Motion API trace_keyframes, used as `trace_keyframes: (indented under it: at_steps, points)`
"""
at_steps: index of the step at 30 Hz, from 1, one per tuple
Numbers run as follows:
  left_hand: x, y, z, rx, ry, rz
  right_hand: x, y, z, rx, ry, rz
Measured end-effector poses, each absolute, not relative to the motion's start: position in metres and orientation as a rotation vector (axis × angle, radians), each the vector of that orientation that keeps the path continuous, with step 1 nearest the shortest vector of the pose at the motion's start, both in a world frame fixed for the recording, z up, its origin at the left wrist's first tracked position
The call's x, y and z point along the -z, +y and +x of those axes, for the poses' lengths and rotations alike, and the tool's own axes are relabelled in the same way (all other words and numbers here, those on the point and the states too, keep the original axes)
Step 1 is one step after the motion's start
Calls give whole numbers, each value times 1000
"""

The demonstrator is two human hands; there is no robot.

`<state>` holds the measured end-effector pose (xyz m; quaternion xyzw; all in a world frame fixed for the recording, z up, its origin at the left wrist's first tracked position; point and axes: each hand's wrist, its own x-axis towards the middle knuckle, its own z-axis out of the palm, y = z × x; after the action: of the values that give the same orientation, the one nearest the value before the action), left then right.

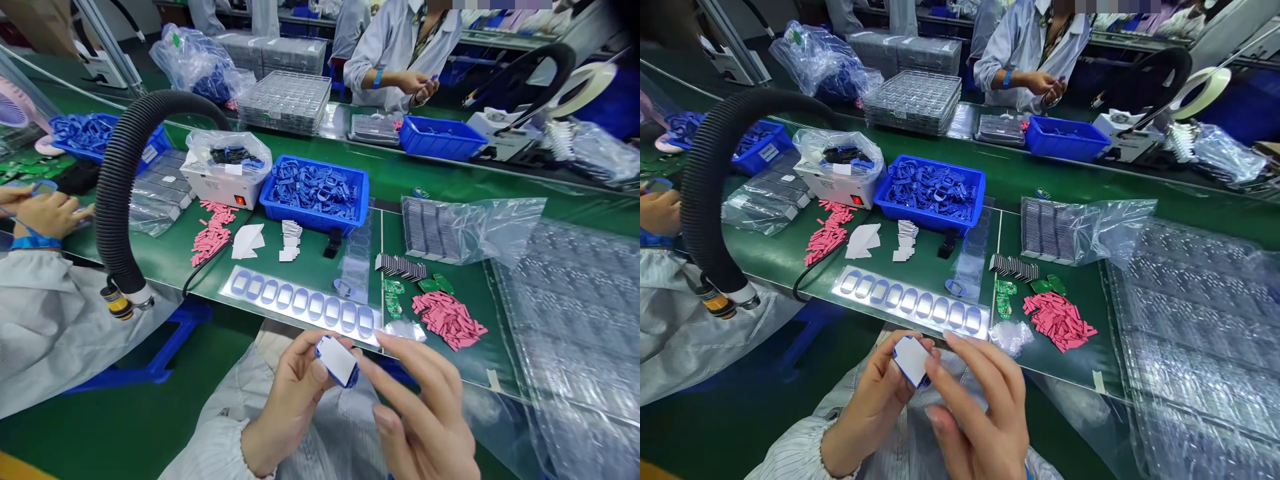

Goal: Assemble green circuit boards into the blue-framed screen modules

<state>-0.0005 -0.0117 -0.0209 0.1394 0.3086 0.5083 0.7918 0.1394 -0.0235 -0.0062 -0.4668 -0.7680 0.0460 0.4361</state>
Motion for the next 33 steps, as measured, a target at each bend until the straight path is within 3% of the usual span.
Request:
trace_keyframes:
  at_steps: [4, 9, 13, 21, 33]
  points:
    - [24, -16, 3, -1040, 615, 347, 11, -28, 141, -137, -2045, -1070]
    - [30, -19, -1, -921, 674, 351, 32, -24, 165, -436, -1722, -1212]
    - [35, -18, -11, -889, 774, 293, 68, 1, 224, -156, -1446, -1706]
    - [37, -18, -11, -838, 809, 294, 107, 41, 278, 99, -1526, -2056]
    - [30, -19, -14, -824, 830, 276, 108, 43, 271, 268, -1684, -1994]
